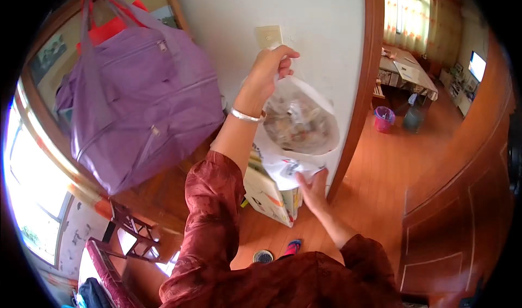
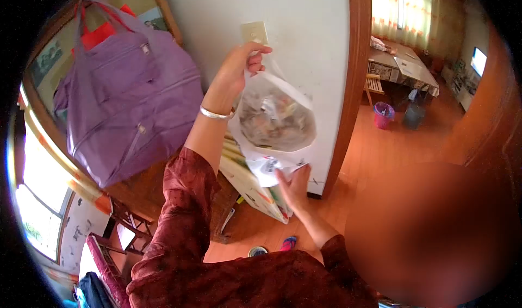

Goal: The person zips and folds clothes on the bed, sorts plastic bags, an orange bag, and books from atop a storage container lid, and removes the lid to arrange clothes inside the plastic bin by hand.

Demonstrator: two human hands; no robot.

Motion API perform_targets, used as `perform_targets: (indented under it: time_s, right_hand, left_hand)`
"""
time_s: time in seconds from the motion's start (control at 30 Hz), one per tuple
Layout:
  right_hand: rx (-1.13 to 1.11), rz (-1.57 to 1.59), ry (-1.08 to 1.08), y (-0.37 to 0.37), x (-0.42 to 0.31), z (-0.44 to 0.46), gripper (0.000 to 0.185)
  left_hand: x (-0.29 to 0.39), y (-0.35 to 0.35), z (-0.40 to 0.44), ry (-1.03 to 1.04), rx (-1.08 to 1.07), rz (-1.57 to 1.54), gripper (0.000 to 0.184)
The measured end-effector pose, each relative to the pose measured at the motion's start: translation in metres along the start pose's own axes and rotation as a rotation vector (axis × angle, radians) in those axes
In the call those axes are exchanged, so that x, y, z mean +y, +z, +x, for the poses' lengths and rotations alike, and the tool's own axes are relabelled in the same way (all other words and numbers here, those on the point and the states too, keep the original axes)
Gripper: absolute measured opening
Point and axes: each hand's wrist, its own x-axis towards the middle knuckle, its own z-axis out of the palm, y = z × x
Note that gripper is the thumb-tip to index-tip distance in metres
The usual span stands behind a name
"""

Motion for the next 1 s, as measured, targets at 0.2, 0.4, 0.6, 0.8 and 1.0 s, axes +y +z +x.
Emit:
perform_targets:
  time_s: [0.2, 0.4, 0.6, 0.8, 1.0]
  right_hand:
    - [-0.269, 0.127, 0.143, 0.09, -0.006, 0.04, 0.068]
    - [-0.581, 0.008, 0.142, 0.125, 0.028, 0.047, 0.067]
    - [-0.599, 0.1, 0.248, 0.12, 0.047, 0.052, 0.057]
    - [-0.537, 0.196, 0.17, 0.09, 0.049, 0.036, 0.041]
    - [-0.437, 0.106, 0.237, 0.019, 0.065, 0.021, 0.021]
  left_hand:
    - [-0.052, -0.073, 0.081, -0.059, 0.118, 0.229, 0.02]
    - [-0.177, -0.158, 0.105, 0.02, 0.542, 0.848, 0.025]
    - [-0.221, -0.189, 0.113, 0.025, 0.461, 0.868, 0.027]
    - [-0.227, -0.2, 0.111, -0.104, 0.316, 0.937, 0.027]
    - [-0.191, -0.148, 0.097, 0.115, 0.142, 1.056, 0.028]
